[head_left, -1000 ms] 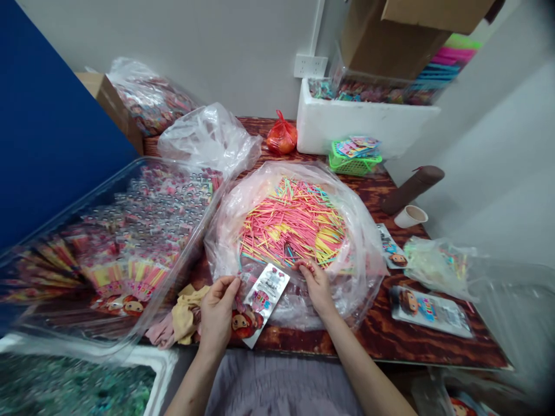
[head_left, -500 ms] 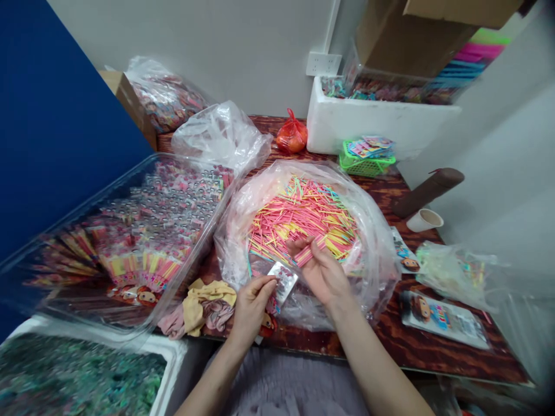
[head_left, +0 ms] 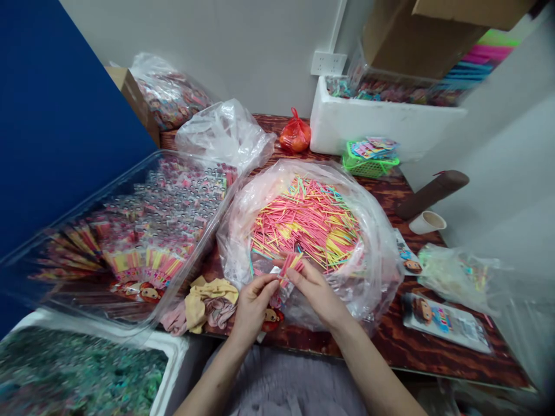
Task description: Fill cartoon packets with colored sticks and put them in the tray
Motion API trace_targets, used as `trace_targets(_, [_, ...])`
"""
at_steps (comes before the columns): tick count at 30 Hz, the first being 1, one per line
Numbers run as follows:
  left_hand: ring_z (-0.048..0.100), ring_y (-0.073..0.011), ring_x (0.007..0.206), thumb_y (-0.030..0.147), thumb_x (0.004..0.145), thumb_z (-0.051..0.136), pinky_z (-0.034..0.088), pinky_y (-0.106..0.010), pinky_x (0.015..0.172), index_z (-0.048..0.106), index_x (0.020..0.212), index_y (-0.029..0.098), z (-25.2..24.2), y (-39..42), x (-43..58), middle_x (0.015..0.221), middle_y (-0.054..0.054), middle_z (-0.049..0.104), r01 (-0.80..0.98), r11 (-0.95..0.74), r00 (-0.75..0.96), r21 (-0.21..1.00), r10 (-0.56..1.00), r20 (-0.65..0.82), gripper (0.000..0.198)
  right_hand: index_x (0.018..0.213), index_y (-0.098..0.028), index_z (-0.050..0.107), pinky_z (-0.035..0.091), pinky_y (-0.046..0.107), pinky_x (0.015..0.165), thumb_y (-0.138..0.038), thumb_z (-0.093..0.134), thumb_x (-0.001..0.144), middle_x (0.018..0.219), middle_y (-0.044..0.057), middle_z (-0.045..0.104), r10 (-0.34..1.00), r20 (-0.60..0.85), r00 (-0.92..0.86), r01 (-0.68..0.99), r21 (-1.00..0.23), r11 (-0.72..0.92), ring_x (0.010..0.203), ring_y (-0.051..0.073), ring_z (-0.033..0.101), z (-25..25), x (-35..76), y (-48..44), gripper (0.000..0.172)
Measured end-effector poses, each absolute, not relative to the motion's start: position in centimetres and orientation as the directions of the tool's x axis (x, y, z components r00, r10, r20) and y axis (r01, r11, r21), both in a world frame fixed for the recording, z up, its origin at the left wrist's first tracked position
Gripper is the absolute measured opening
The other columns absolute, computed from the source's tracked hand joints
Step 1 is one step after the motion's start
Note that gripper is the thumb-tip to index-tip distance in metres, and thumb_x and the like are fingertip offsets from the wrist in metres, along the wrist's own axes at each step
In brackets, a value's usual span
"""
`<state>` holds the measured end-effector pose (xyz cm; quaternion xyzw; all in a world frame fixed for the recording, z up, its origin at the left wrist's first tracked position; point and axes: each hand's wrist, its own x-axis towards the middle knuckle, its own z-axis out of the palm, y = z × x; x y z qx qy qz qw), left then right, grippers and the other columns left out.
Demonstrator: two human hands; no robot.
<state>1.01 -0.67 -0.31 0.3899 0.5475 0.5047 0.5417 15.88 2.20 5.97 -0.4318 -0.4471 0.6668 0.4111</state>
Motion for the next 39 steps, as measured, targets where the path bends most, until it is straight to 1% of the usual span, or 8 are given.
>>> trace_targets(3, [0.066, -0.0184, 0.089, 0.035, 0.078, 0.07, 0.049, -0.026, 0.083, 0.076, 0.093, 0.02, 0.1, -0.6, 0.7, 0.094, -0.004, 0.075, -0.146, 0.159, -0.111, 0.976, 0.978, -0.176, 0.022, 0.131, -0.03, 0.049, 0.04, 0.039, 0.104, -0.039, 0.058, 0.092, 0.125, 0.004, 0.064, 0.977, -0.102, -0.186, -0.157, -0.979, -0.132, 0.12, 0.02, 0.057, 6.8, 15.6, 1.7, 0.041])
trace_targets(6, [0.066, -0.0185, 0.094, 0.034, 0.079, 0.069, 0.049, -0.027, 0.087, 0.075, 0.095, 0.021, 0.8, -0.5, 0.6, 0.098, -0.003, 0.075, -0.182, 0.145, -0.091, 0.972, 0.982, -0.164, 0.021, 0.117, -0.029, 0.059, 0.041, 0.037, 0.101, -0.036, 0.054, 0.094, 0.121, 0.004, 0.065, 0.997, 0.044, -0.057, -0.045, -0.998, 0.041, 0.116, 0.02, 0.057, 7.4, 15.4, 1.5, 0.024])
trace_targets(10, [0.066, -0.0192, 0.092, 0.033, 0.078, 0.07, 0.05, -0.028, 0.085, 0.075, 0.093, 0.021, 1.7, -0.4, 0.5, 0.096, -0.004, 0.075, -0.189, 0.141, -0.07, 0.972, 0.985, -0.157, 0.02, 0.087, -0.025, 0.07, 0.042, 0.037, 0.097, -0.032, 0.051, 0.096, 0.113, 0.005, 0.067, 0.974, 0.155, -0.165, 0.18, -0.966, 0.184, 0.109, 0.022, 0.059, 7.6, 15.4, 1.3, 0.022])
trace_targets(18, [0.065, -0.0169, 0.086, 0.032, 0.076, 0.072, 0.049, -0.026, 0.082, 0.072, 0.092, 0.019, 1.6, -0.3, -0.1, 0.091, -0.003, 0.073, -0.253, 0.144, -0.043, 0.957, 0.986, -0.16, 0.021, 0.1, -0.027, 0.068, 0.043, 0.036, 0.094, -0.025, 0.056, 0.092, 0.106, 0.005, 0.067, 0.955, 0.227, -0.194, 0.284, -0.918, 0.276, 0.105, 0.023, 0.058, 7.6, 14.1, 0.6, 0.015])
trace_targets(26, [0.063, -0.0148, 0.075, 0.034, 0.07, 0.076, 0.049, -0.023, 0.071, 0.069, 0.089, 0.016, 3.1, 0.5, -2.9, 0.083, -0.002, 0.07, -0.374, 0.258, -0.083, 0.891, 0.947, -0.31, 0.027, 0.121, -0.026, 0.06, 0.048, 0.033, 0.087, -0.031, 0.049, 0.096, 0.109, 0.005, 0.069, 0.984, 0.044, -0.171, 0.034, -0.998, 0.051, 0.103, 0.02, 0.062, 5.4, 14.5, 2.1, 0.028])
trace_targets(28, [0.059, -0.0121, 0.066, 0.036, 0.068, 0.077, 0.047, -0.021, 0.064, 0.067, 0.083, 0.016, 3.8, 1.0, -4.0, 0.075, 0.0, 0.066, -0.387, 0.235, -0.159, 0.892, 0.936, -0.315, 0.027, 0.103, -0.022, 0.067, 0.047, 0.032, 0.081, -0.029, 0.051, 0.094, 0.096, 0.004, 0.07, 0.996, 0.035, -0.088, 0.188, -0.981, 0.051, 0.093, 0.02, 0.063, 3.7, 15.0, 4.3, 0.019])
trace_targets(33, [0.052, -0.0097, 0.057, 0.042, 0.068, 0.076, 0.043, -0.019, 0.057, 0.063, 0.078, 0.017, 4.1, 2.3, -5.4, 0.067, 0.003, 0.06, -0.352, 0.185, -0.241, 0.918, 0.929, -0.28, 0.03, 0.091, -0.017, 0.068, 0.042, 0.034, 0.087, -0.016, 0.05, 0.091, 0.097, 0.009, 0.066, 0.969, 0.051, -0.242, 0.8, -0.554, 0.229, 0.099, 0.023, 0.055, 0.3, 13.6, 9.8, 0.018])
trace_targets(39, [0.055, -0.0119, 0.063, 0.04, 0.072, 0.073, 0.042, -0.02, 0.061, 0.067, 0.081, 0.016, 1.7, 3.2, -5.9, 0.071, 0.001, 0.064, -0.205, 0.173, -0.27, 0.963, 0.936, -0.225, 0.027, 0.102, -0.012, 0.067, 0.039, 0.039, 0.087, -0.021, 0.052, 0.09, 0.109, 0.016, 0.062, 0.947, 0.027, -0.321, 0.93, -0.182, 0.32, 0.104, 0.028, 0.049, 0.1, 9.5, 12.5, 0.021])
